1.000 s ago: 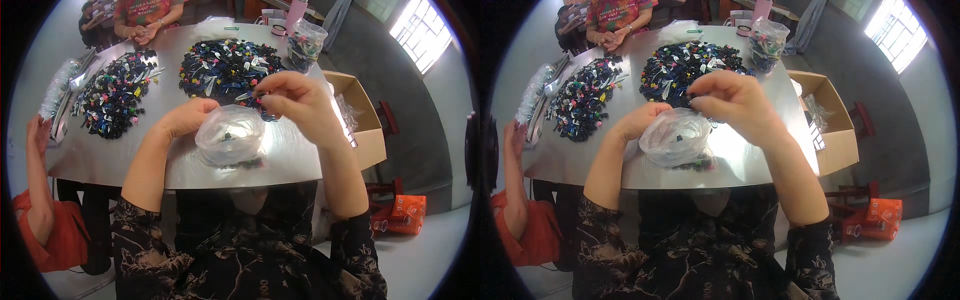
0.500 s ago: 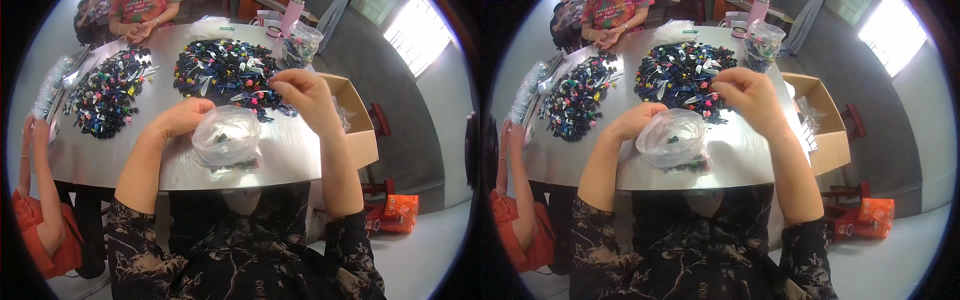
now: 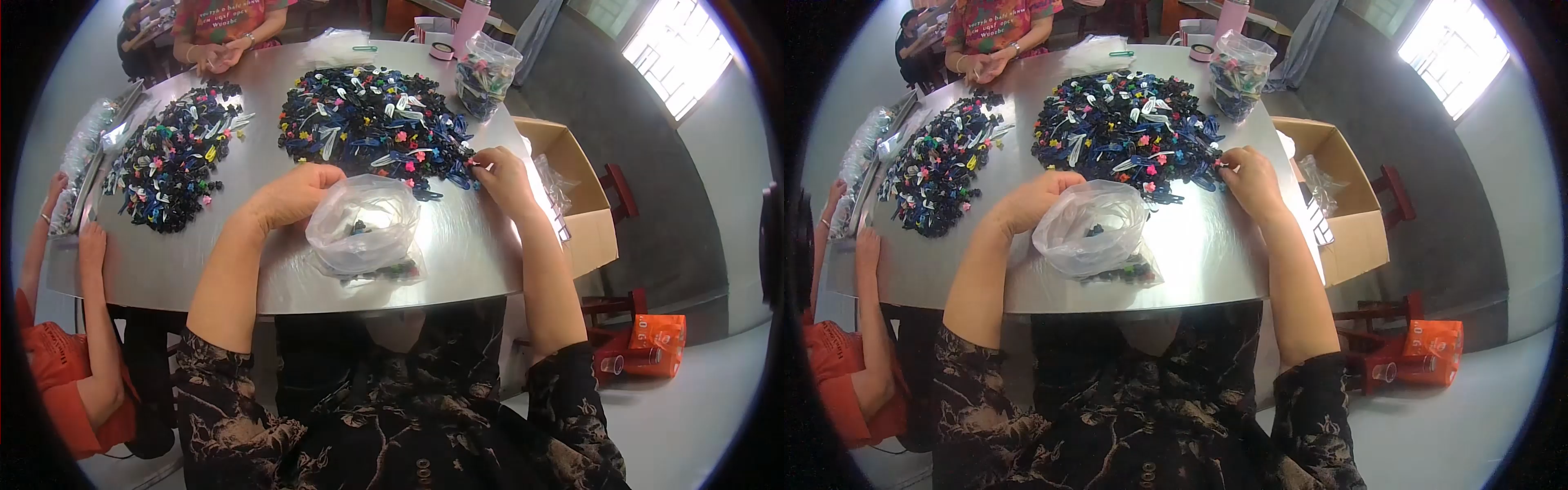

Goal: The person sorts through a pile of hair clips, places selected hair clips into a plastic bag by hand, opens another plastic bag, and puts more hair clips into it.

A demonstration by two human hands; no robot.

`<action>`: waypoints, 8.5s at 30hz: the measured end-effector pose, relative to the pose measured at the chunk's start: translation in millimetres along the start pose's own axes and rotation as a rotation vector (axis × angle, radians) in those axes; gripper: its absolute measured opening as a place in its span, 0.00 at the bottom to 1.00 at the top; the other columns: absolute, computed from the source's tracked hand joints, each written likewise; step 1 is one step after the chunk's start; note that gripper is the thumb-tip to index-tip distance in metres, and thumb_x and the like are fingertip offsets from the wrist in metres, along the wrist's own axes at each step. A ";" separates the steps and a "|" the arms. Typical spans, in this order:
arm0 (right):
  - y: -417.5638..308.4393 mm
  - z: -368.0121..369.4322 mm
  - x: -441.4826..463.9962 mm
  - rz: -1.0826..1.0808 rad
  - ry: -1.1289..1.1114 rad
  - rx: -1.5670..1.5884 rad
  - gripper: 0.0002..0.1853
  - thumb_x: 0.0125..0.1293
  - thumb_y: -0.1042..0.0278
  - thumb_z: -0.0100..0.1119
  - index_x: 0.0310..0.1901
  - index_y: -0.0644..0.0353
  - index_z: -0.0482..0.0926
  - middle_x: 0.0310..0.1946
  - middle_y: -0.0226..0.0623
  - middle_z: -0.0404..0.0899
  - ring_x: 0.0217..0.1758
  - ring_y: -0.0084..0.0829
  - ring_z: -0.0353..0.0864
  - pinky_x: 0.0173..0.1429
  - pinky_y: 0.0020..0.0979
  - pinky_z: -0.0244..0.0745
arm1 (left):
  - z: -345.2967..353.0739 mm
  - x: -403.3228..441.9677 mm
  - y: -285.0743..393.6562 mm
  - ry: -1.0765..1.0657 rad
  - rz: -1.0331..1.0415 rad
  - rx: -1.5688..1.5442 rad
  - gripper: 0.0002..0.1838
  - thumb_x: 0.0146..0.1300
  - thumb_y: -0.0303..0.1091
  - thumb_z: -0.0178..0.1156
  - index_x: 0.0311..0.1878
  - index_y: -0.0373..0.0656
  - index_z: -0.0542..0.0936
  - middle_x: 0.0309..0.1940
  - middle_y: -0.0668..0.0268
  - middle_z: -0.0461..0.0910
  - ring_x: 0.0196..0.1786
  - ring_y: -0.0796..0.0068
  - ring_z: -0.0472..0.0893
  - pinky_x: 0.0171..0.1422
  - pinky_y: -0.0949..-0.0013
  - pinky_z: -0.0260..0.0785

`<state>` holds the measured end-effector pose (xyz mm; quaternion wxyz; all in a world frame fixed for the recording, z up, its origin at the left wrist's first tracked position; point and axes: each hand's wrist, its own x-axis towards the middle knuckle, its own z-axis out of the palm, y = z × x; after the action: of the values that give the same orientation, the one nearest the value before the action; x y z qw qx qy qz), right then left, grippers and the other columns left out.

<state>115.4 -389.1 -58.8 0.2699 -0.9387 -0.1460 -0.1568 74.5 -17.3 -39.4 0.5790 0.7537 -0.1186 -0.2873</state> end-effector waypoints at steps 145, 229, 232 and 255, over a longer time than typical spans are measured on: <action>7.8 -9.3 -0.5 0.037 0.008 0.065 0.14 0.58 0.79 0.64 0.47 0.60 0.84 0.36 0.37 0.82 0.37 0.30 0.80 0.47 0.31 0.77 | 3.0 -2.8 4.2 -0.013 0.045 -0.039 0.10 0.65 0.35 0.68 0.46 0.40 0.84 0.37 0.75 0.83 0.37 0.87 0.78 0.43 0.79 0.72; -6.3 4.2 53.3 -0.060 0.101 0.150 0.13 0.71 0.65 0.61 0.53 0.62 0.83 0.40 0.38 0.87 0.42 0.28 0.84 0.47 0.29 0.77 | 2.5 -0.5 1.1 0.008 0.036 -0.007 0.09 0.65 0.34 0.68 0.45 0.42 0.83 0.36 0.77 0.81 0.37 0.88 0.77 0.42 0.78 0.72; 10.8 27.0 59.0 -0.097 0.060 0.054 0.15 0.69 0.65 0.63 0.55 0.59 0.82 0.43 0.40 0.86 0.45 0.35 0.85 0.50 0.32 0.77 | 1.4 -1.8 3.0 0.021 0.026 0.055 0.09 0.65 0.34 0.68 0.44 0.42 0.83 0.36 0.77 0.81 0.37 0.88 0.77 0.42 0.78 0.72; 18.3 -0.7 10.0 0.000 0.047 -0.113 0.10 0.59 0.74 0.64 0.43 0.63 0.84 0.43 0.37 0.86 0.41 0.34 0.84 0.49 0.35 0.78 | 4.5 -2.2 5.5 0.006 0.029 -0.076 0.09 0.64 0.32 0.68 0.44 0.39 0.83 0.37 0.73 0.84 0.37 0.86 0.79 0.43 0.78 0.74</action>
<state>130.9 -402.4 -63.0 0.2197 -0.9487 -0.1304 -0.1866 71.0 -21.4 -34.3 0.6115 0.7304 -0.1167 -0.2811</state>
